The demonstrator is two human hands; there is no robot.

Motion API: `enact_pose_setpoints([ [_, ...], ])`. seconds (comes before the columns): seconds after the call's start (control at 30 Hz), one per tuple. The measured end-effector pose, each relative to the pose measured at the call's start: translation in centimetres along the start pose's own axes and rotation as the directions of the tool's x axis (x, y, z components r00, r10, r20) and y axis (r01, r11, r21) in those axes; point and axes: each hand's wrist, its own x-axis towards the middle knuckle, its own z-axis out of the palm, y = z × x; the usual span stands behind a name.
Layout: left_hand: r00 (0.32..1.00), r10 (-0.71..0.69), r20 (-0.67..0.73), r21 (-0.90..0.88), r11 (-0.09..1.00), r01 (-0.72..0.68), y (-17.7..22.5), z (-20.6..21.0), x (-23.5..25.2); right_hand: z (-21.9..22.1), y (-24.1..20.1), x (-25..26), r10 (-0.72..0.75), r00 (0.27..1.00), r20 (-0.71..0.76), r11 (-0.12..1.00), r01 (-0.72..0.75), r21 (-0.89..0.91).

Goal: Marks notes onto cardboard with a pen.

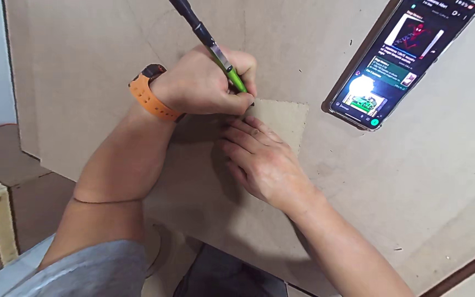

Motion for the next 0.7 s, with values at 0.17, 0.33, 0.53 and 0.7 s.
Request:
enact_pose_setpoints([
  [0.17,1.0,0.0,-0.008,-0.014,1.0,-0.001,0.0,0.0,0.0,0.1,0.1,0.0,-0.005,1.0,-0.013,1.0,0.005,-0.004],
  [0.33,0.999,0.044,-0.008,-0.004,0.999,-0.044,-0.2,0.1,0.1,0.0,0.1,0.0,0.007,1.0,-0.016,1.0,-0.007,0.003],
  [0.53,0.986,0.141,-0.09,-0.278,0.947,-0.161,-1.5,0.0,0.2,0.0,0.1,-0.1,-0.015,0.999,-0.035,1.0,0.016,0.02],
  [0.7,0.987,0.158,0.003,-0.266,0.952,-0.151,-0.4,0.3,1.1,0.4,0.2,-0.1,-0.024,0.996,-0.083,0.999,0.028,0.036],
])
